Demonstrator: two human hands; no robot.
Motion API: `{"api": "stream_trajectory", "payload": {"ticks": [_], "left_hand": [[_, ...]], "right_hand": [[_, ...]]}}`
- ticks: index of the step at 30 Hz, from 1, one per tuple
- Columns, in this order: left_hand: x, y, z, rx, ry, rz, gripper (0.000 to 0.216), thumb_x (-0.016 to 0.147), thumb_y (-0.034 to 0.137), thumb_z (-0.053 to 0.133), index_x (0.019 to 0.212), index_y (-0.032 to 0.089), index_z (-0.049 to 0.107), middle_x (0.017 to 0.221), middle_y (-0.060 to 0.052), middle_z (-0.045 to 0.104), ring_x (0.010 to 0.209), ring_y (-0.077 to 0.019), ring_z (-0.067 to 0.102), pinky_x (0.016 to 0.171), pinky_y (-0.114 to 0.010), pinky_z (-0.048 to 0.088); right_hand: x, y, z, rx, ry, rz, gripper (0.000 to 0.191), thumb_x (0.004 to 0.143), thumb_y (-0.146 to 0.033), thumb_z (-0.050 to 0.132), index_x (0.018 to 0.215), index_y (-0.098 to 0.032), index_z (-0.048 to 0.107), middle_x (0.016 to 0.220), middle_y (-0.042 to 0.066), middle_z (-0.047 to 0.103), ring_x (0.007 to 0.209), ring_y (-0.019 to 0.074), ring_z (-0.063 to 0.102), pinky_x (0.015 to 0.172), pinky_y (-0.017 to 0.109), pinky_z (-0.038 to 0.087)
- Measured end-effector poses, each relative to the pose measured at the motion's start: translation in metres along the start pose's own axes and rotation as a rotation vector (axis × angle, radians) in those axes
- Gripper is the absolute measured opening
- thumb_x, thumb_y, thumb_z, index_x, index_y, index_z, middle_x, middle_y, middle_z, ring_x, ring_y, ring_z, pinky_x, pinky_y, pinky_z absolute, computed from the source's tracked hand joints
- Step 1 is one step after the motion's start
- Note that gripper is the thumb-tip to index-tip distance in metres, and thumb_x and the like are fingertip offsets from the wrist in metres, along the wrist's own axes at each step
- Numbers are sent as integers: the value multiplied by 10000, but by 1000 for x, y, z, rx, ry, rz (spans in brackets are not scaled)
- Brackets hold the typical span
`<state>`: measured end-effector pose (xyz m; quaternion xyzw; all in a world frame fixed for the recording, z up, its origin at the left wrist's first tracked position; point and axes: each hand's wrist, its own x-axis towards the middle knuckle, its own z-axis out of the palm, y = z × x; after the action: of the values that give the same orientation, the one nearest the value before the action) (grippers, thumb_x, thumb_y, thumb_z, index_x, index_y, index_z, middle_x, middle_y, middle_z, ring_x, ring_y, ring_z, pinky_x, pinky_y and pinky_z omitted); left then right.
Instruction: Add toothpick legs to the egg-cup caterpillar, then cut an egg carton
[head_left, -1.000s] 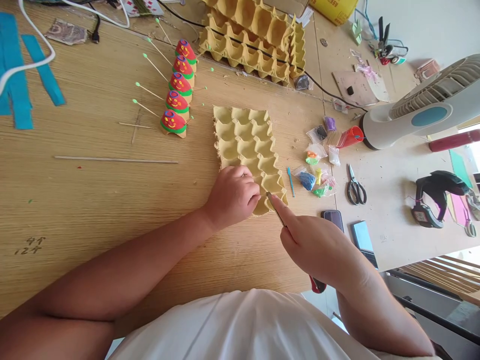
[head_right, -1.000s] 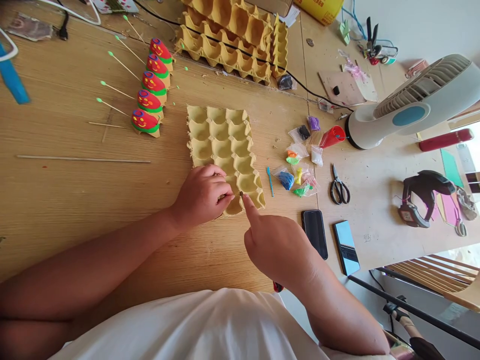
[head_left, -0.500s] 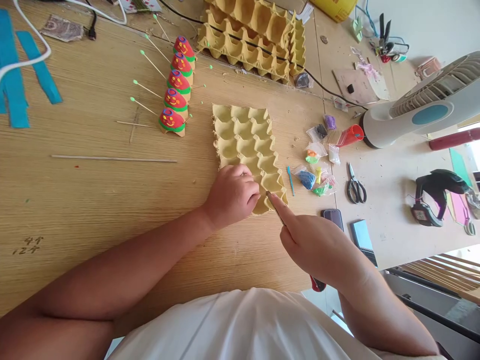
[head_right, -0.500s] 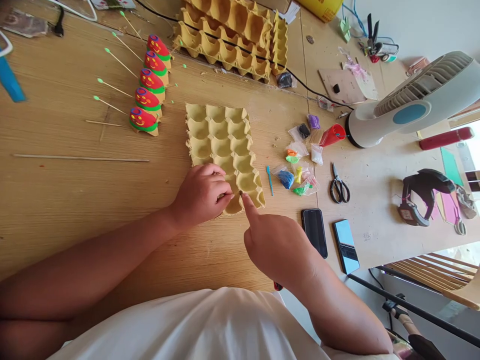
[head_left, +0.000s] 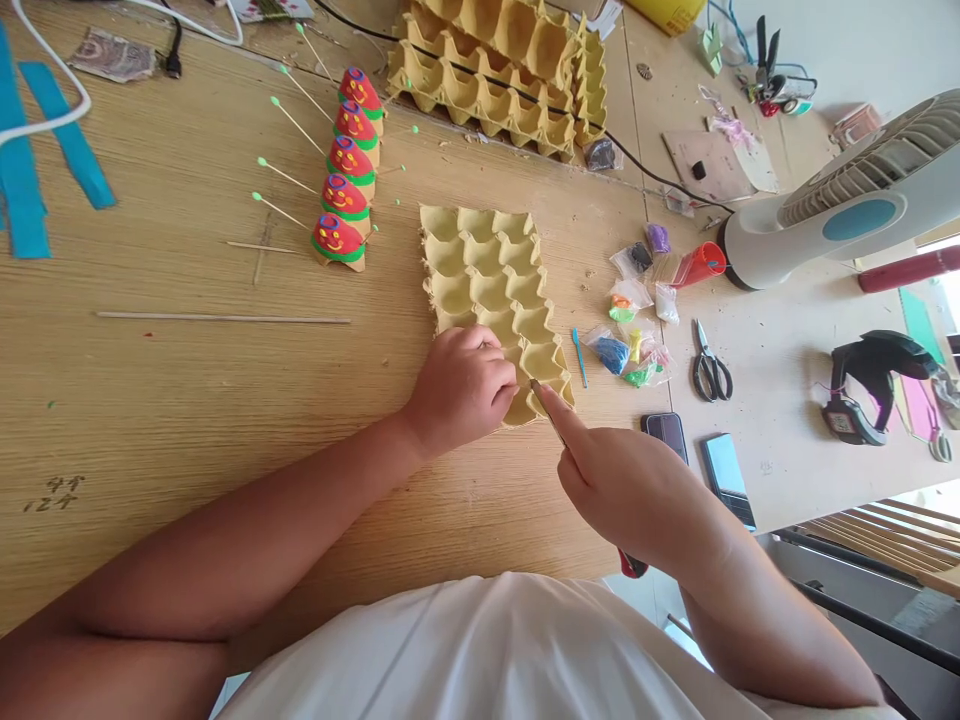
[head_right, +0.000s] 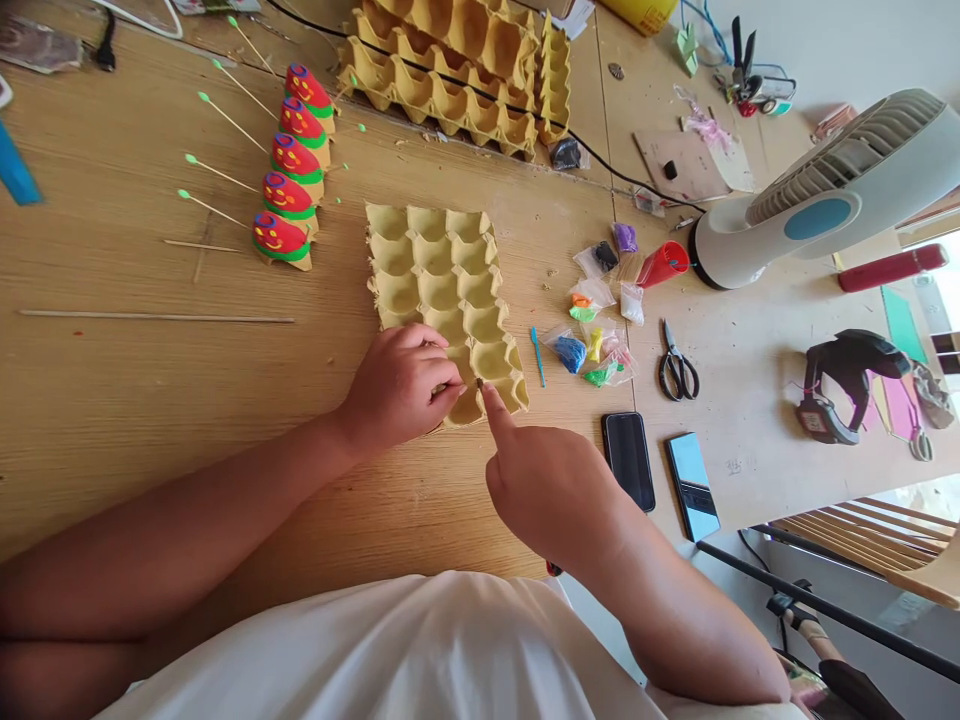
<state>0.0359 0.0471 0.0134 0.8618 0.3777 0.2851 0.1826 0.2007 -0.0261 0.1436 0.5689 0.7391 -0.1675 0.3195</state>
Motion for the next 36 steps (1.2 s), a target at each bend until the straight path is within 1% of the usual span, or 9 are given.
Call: {"api": "stream_trajectory", "payload": {"ticks": [7, 11, 15, 21, 26, 29, 32, 36], "left_hand": [[0, 1, -1, 0, -6, -12, 199, 865, 214, 620, 672, 215, 668, 695, -24, 676, 998, -265, 594, 861, -461, 408], [0, 1, 0, 5, -9, -9, 210, 872, 214, 615, 667, 214, 660, 697, -24, 676, 1022, -268, 595, 871, -459, 408], [0, 1, 0, 14, -6, -14, 212, 869, 213, 622, 659, 214, 653, 691, -21, 673, 1032, -269, 597, 879, -459, 411], [0, 1, -1, 19, -13, -7, 200, 859, 204, 626, 661, 216, 655, 696, -25, 680, 1027, -272, 600, 880, -462, 417], [0, 1, -1, 15, -11, -8, 215, 863, 189, 602, 659, 217, 664, 689, -34, 682, 1030, -279, 601, 877, -468, 419], [0, 1, 0, 21, 0, -4, 234, 878, 200, 590, 657, 216, 666, 679, -36, 680, 1021, -279, 603, 870, -462, 424], [0, 1, 0, 27, -10, -1, 212, 873, 209, 613, 671, 214, 676, 694, -30, 688, 1024, -276, 602, 875, -455, 425], [0, 1, -1, 26, -15, -4, 192, 867, 209, 628, 684, 212, 683, 709, -26, 696, 1024, -273, 602, 873, -452, 422]], "right_hand": [[1, -1, 4, 5, -7, 14, 707, 950, -169, 328, 1632, -131, 145, 546, -27, 597, 480, 143, 545, 466, 284, 182], [1, -4, 7, 9, -36, 29, 695, 962, -162, 316, 1631, -114, 135, 530, -28, 584, 460, 138, 524, 462, 285, 186], [1, -8, 13, -5, -21, 43, 707, 966, -170, 335, 1632, -108, 108, 526, -31, 580, 459, 146, 513, 459, 292, 181], [-1, -7, 28, 29, 48, 49, 712, 959, -168, 336, 1632, -105, 112, 546, -26, 597, 458, 148, 521, 459, 297, 155], [-7, 6, 41, 204, 200, -29, 701, 968, -189, 300, 1634, -134, 91, 537, -53, 587, 469, 147, 525, 478, 280, 197], [-5, 8, 48, 247, 269, -10, 687, 978, -210, 300, 1633, -145, 105, 545, -59, 593, 456, 144, 503, 475, 276, 207], [0, 5, 54, 238, 293, 7, 683, 978, -219, 320, 1631, -150, 133, 550, -55, 600, 465, 150, 503, 475, 274, 199], [3, 2, 58, 271, 297, -6, 683, 979, -209, 322, 1632, -159, 129, 558, -59, 607, 467, 140, 498, 479, 262, 206]]}}
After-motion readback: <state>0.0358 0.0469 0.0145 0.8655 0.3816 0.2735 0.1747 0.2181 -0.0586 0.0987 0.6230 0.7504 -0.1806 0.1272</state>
